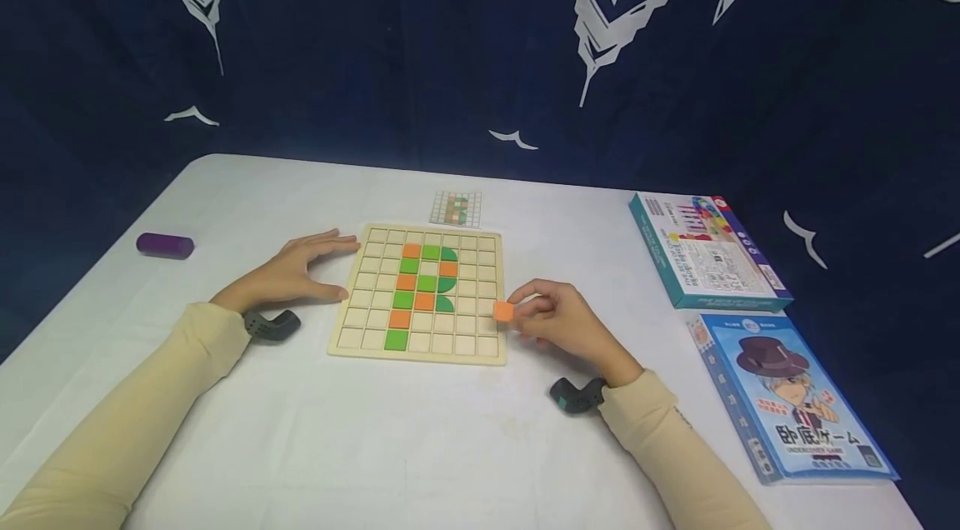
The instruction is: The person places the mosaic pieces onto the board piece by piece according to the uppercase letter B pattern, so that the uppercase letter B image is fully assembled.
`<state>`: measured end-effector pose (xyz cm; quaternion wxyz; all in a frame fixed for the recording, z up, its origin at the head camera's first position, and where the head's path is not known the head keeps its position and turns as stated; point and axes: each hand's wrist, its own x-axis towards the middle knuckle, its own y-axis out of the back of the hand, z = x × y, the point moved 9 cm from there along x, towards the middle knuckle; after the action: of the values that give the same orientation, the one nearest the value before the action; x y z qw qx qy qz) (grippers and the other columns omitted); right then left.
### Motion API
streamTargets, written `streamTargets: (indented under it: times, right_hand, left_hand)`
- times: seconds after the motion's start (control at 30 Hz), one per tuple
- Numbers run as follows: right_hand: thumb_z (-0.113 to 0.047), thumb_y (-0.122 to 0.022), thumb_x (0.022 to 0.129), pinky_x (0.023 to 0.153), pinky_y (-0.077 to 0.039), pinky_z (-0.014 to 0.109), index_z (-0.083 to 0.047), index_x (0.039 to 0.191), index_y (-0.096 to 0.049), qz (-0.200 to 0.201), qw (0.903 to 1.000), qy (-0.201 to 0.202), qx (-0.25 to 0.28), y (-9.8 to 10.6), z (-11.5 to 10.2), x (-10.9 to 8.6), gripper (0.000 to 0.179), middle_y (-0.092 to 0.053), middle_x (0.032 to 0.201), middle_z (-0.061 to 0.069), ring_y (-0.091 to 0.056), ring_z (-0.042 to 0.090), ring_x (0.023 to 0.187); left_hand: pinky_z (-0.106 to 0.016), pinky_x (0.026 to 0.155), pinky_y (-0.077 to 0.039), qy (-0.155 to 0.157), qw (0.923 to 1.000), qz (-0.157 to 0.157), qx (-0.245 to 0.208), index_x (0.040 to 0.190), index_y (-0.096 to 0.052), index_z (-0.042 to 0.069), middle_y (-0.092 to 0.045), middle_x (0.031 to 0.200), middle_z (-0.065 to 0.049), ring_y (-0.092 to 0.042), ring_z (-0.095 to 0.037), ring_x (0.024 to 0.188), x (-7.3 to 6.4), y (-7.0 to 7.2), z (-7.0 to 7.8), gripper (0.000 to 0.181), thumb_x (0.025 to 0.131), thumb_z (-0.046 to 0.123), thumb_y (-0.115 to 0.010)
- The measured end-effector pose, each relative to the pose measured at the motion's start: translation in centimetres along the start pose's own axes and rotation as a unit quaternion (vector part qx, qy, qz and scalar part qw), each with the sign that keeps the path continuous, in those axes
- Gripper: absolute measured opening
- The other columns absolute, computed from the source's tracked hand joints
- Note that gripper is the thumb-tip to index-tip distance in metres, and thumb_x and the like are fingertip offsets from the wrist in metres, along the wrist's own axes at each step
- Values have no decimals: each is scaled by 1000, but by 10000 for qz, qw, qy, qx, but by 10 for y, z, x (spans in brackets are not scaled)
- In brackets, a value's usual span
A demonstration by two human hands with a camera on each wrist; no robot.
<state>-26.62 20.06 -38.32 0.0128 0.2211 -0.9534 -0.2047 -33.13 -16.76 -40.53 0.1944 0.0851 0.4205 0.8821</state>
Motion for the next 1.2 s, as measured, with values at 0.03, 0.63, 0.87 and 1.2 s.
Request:
streamTargets:
  times: [0.03,0.63,0.87,1.2]
  right_hand:
    - [4,-71,94,58,-55,25,15,125,-61,-31,10000,-10,69,-3,-1,0,34,-80,101,20,-73,12,73]
    - [7,-71,93,53,-46,20,14,118,-64,-306,9988,256,281,-53,-20,13,28,-80,93,15,-59,7,62]
    - [4,-78,90,56,-45,19,9,111,-70,-541,9978,371,-126,-69,-28,21,24,-78,89,8,-57,7,63]
    - [-2,-85,87,65,-50,19,0,102,-77,-698,9900,821,-910,-88,-42,30,17,-73,83,-2,-59,11,69]
  left_hand:
    - [-66,131,-7,13,10000,3,0,161,-51,9,-39,173,-12,-17,-38,165,0,0,-1,91,85,41,-89]
    - [-64,132,-7,-23,10000,7,3,161,-52,9,-41,172,-10,-17,-37,166,1,-1,-1,91,85,41,-89]
    - [-63,132,-6,-46,10000,20,-31,161,-52,9,-41,172,-10,-17,-37,166,1,0,0,90,85,40,-89]
    - [-63,132,-6,-4,10000,13,-46,161,-52,10,-40,173,-10,-17,-37,166,2,1,-2,91,84,41,-90]
